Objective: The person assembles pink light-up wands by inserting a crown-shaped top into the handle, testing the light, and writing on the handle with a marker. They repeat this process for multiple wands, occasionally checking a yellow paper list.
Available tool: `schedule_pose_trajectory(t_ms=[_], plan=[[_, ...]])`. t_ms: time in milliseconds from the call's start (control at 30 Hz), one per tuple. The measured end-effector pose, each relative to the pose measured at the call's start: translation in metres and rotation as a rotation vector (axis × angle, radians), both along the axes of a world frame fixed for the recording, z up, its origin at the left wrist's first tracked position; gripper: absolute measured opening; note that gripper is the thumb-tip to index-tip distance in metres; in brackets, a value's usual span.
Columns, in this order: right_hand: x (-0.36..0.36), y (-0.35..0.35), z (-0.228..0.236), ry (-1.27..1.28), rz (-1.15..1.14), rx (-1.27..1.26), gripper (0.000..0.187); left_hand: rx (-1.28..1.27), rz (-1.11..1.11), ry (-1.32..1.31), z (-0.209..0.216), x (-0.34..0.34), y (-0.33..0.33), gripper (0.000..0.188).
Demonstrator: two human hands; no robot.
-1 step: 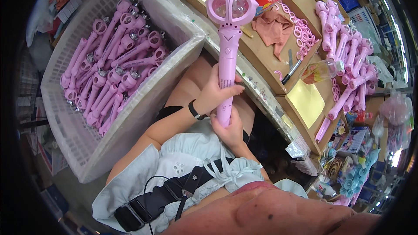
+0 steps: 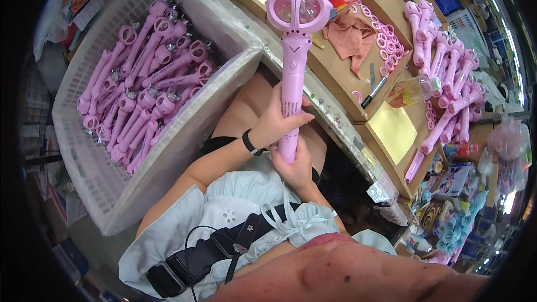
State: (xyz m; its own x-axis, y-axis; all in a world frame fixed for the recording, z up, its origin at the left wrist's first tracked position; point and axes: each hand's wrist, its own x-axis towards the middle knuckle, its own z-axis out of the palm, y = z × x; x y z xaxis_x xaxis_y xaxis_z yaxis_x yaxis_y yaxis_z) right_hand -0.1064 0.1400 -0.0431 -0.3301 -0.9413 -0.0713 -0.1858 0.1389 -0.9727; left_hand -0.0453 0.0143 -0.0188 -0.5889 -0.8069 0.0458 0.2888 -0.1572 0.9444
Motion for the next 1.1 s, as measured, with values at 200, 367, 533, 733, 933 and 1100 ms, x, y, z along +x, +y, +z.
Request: schedule_pose_trajectory(t_ms=[200,367,533,733,933,1100], plan=[[-0.004,0.007,-0.009,-0.163,0.100,-0.009,0.042,0.319,-0.013,0.281,0.014,0.000,-0.011,0.053],[-0.003,0.017,-0.018,-0.205,0.145,-0.002,0.043,0.331,0.012,0.301,0.022,0.003,-0.030,0.039],[-0.004,0.022,-0.026,-0.263,0.162,0.028,0.043,0.279,-0.077,0.262,0.020,0.006,-0.028,0.038],[-0.014,0.029,-0.010,-0.362,0.257,0.059,0.048,0.094,-0.069,0.586,0.034,0.003,-0.074,0.088],[-0.061,0.042,0.036,-0.492,0.221,-0.009,0.052,0.409,-0.179,0.417,0.018,-0.007,-0.062,0.057],[-0.186,0.046,0.116,-0.555,-0.022,-0.220,0.066,0.222,-0.274,-0.036,-0.020,0.016,-0.035,0.030]])
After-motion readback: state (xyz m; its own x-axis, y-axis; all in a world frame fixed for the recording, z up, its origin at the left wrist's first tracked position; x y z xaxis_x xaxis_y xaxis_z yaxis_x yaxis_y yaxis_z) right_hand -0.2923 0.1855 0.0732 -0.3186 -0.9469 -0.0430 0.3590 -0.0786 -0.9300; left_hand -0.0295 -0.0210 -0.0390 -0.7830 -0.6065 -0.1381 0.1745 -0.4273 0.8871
